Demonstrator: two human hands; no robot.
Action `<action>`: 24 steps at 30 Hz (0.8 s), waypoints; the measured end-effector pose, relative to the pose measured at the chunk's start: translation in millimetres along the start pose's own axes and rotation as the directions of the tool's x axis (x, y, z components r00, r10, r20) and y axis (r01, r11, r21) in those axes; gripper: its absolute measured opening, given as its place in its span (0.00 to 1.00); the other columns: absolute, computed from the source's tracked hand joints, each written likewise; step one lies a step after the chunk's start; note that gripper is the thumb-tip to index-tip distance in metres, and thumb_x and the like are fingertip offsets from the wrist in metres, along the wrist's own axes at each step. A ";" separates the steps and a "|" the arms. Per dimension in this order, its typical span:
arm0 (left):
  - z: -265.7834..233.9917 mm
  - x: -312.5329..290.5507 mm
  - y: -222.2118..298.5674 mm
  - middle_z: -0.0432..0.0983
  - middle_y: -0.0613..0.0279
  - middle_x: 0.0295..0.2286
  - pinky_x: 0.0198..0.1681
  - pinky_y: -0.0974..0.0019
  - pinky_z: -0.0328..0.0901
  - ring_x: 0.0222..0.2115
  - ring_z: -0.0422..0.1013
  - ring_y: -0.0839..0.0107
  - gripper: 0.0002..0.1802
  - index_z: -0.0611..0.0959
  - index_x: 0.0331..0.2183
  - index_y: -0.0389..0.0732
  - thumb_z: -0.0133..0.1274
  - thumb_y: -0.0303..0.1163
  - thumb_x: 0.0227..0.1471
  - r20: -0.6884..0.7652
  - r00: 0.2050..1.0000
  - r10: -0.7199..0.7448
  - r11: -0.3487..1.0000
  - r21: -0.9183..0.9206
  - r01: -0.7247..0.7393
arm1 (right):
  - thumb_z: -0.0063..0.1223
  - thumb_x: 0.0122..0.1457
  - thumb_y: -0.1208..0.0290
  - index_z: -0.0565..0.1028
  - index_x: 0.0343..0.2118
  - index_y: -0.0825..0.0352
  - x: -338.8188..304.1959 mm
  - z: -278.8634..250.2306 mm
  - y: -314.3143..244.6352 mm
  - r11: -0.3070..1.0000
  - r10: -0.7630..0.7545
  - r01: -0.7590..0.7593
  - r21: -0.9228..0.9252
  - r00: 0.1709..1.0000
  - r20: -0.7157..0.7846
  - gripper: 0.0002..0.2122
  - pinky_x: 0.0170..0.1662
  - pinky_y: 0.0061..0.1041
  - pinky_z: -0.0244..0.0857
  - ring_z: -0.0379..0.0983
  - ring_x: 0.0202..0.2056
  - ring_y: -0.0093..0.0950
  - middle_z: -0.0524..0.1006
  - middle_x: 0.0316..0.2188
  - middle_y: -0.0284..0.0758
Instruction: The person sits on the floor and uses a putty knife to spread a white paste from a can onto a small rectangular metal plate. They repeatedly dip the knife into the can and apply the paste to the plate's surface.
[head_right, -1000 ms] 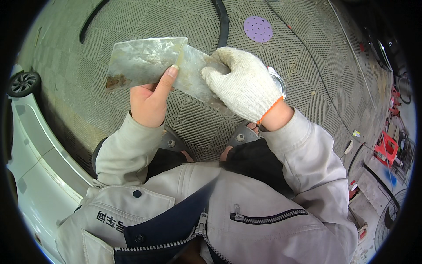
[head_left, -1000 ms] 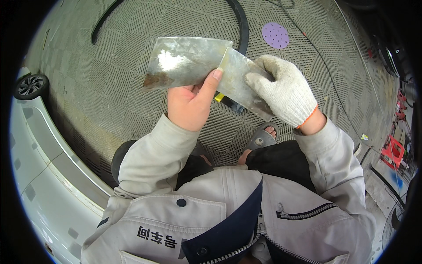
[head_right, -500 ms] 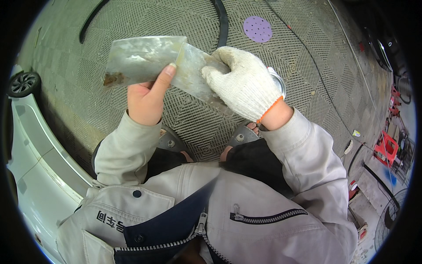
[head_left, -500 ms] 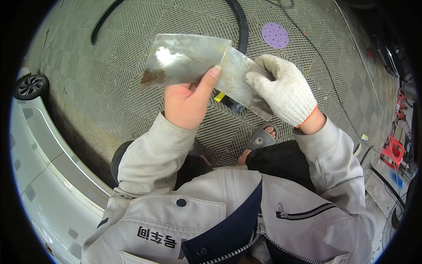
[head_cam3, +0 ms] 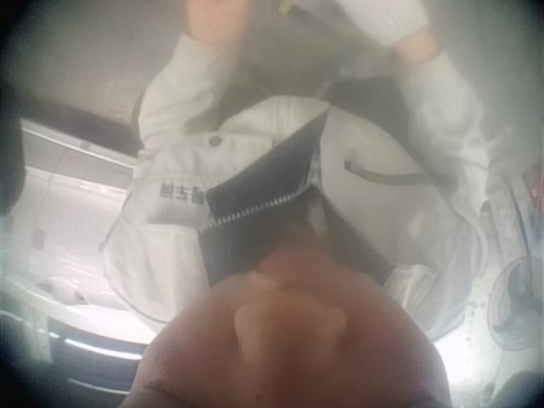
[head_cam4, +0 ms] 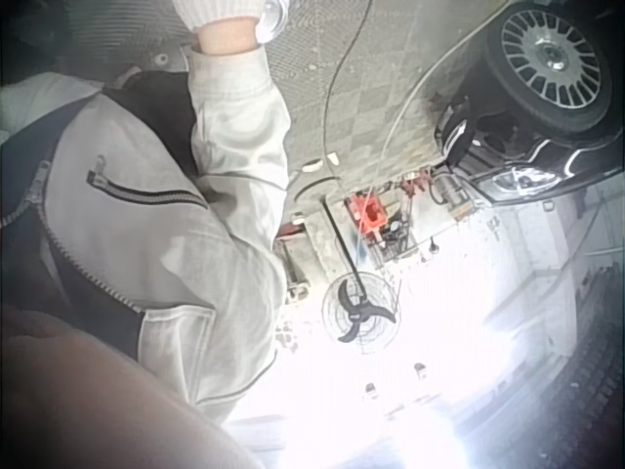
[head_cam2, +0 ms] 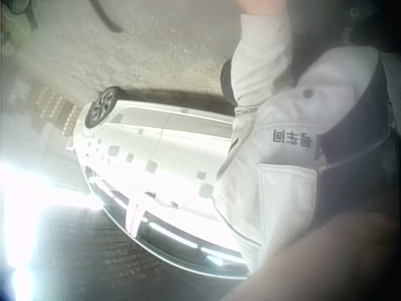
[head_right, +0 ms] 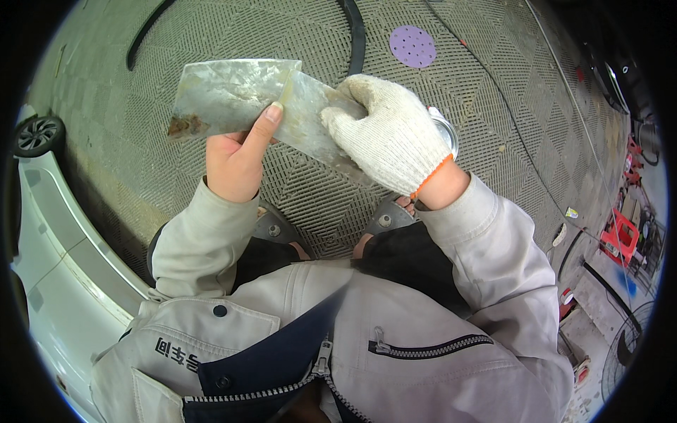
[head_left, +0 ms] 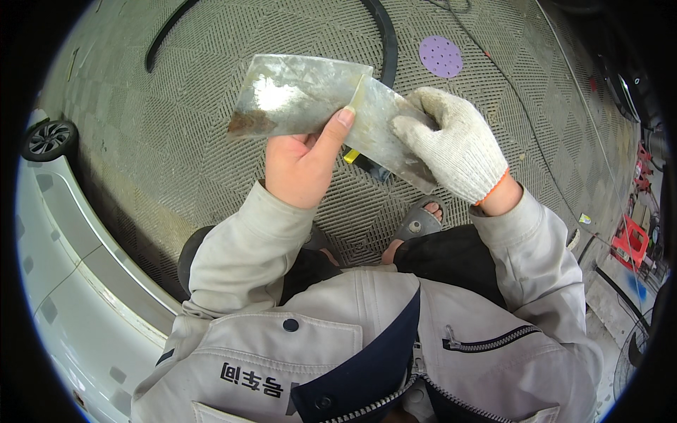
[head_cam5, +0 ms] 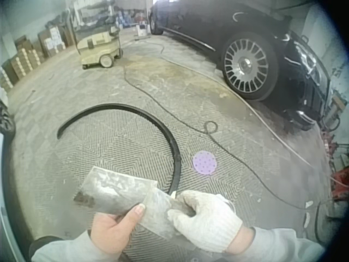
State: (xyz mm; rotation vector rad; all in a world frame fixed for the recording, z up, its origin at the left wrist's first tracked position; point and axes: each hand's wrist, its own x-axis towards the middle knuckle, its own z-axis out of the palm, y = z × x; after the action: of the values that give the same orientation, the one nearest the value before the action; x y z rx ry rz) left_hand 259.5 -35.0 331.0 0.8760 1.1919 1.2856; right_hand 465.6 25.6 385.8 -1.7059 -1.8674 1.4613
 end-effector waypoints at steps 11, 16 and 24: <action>-4.2 -0.1 -2.9 0.83 0.57 0.47 0.54 0.67 0.70 0.47 0.77 0.72 0.16 0.83 0.53 0.29 0.57 0.30 0.70 0.066 0.997 0.032 0.998 0.054 -0.036 | 0.59 0.64 0.63 0.81 0.40 0.73 -0.2 5.8 6.2 0.994 -0.092 0.094 0.049 0.995 -0.042 0.14 0.28 0.29 0.73 0.79 0.23 0.27 0.81 0.24 0.39; -6.5 2.3 -1.6 0.83 0.59 0.47 0.53 0.69 0.70 0.47 0.76 0.74 0.16 0.83 0.53 0.29 0.57 0.31 0.70 0.036 0.999 0.020 0.999 0.037 -0.022 | 0.59 0.64 0.63 0.82 0.41 0.73 -0.2 6.1 7.0 0.994 -0.078 0.082 0.073 0.996 -0.053 0.15 0.28 0.27 0.73 0.79 0.23 0.26 0.81 0.24 0.39; -4.0 1.2 -4.2 0.83 0.61 0.46 0.52 0.69 0.70 0.46 0.76 0.75 0.16 0.83 0.51 0.30 0.57 0.32 0.71 0.024 0.997 0.075 0.996 0.039 -0.076 | 0.59 0.64 0.63 0.82 0.41 0.72 0.6 6.0 8.6 0.993 -0.106 0.107 0.039 0.993 -0.045 0.14 0.27 0.27 0.73 0.79 0.23 0.26 0.82 0.24 0.39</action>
State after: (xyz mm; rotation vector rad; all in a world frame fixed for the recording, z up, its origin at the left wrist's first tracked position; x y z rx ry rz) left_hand 256.5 -35.0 325.9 0.9708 1.1797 1.3129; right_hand 466.5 21.6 376.2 -1.5804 -1.8623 1.4019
